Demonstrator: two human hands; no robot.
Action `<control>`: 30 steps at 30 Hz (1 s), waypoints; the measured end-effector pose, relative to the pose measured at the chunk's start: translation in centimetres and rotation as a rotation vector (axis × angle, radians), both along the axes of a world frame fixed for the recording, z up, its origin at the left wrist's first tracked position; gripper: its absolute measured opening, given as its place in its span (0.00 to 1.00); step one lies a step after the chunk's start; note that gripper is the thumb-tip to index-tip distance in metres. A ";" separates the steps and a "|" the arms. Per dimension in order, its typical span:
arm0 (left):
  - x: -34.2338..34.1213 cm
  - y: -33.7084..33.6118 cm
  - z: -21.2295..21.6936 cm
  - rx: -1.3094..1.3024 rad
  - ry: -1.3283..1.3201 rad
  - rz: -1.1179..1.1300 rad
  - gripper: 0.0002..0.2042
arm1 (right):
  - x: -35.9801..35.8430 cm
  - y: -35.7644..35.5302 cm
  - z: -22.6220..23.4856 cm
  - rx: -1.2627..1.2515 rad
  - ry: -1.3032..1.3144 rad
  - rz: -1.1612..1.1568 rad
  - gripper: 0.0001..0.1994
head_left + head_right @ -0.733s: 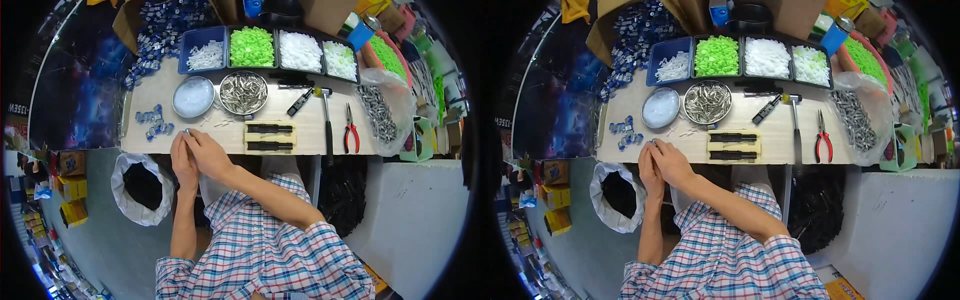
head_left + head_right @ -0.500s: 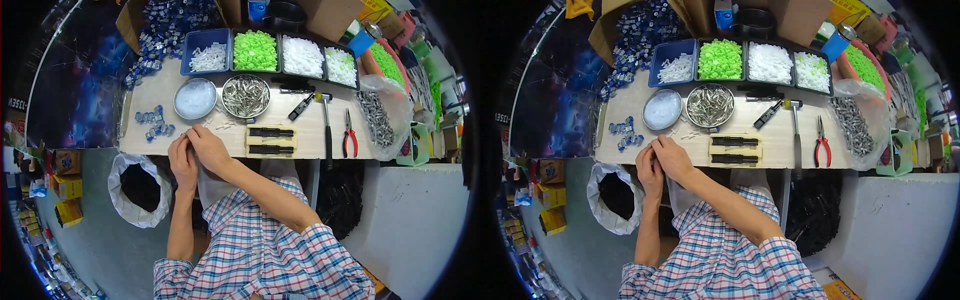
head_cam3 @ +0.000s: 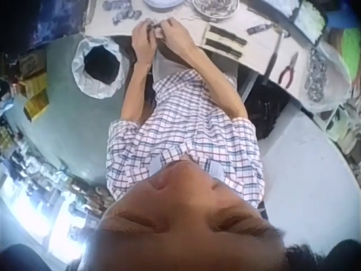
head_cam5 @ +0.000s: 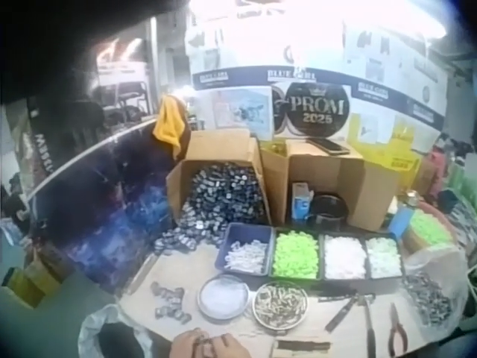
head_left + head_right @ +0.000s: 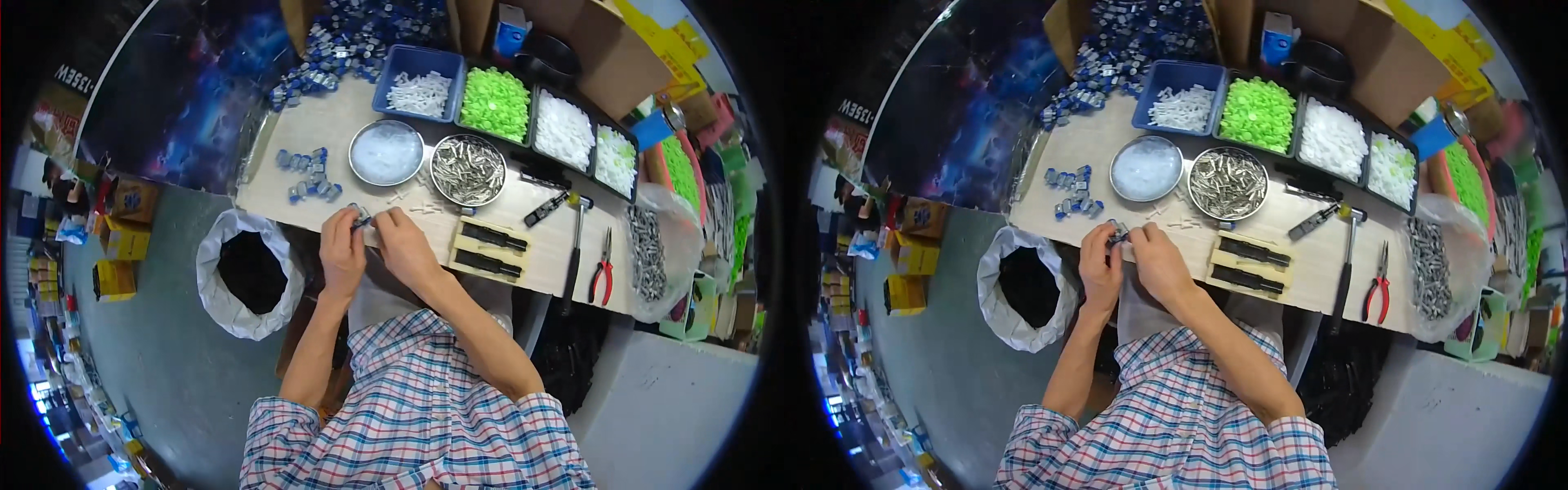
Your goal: Manually assembling small metal and plastic components into black rectangular bases on a factory workbench.
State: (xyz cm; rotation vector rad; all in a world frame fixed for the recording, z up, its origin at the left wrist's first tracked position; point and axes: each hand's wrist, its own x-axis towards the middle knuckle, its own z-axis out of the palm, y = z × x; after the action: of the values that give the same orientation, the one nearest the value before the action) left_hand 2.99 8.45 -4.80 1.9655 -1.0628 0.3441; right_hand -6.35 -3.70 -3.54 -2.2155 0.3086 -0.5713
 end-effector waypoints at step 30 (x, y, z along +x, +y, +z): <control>6.1 3.0 -0.4 0.218 -0.122 0.327 0.13 | -10.8 -8.4 3.4 -0.276 0.126 -0.227 0.12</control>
State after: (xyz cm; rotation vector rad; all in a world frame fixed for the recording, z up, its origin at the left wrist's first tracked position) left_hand 9.11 11.44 -5.22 2.3459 -0.8815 0.5494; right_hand -17.13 -12.06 -0.12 -2.5066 0.5831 -0.6280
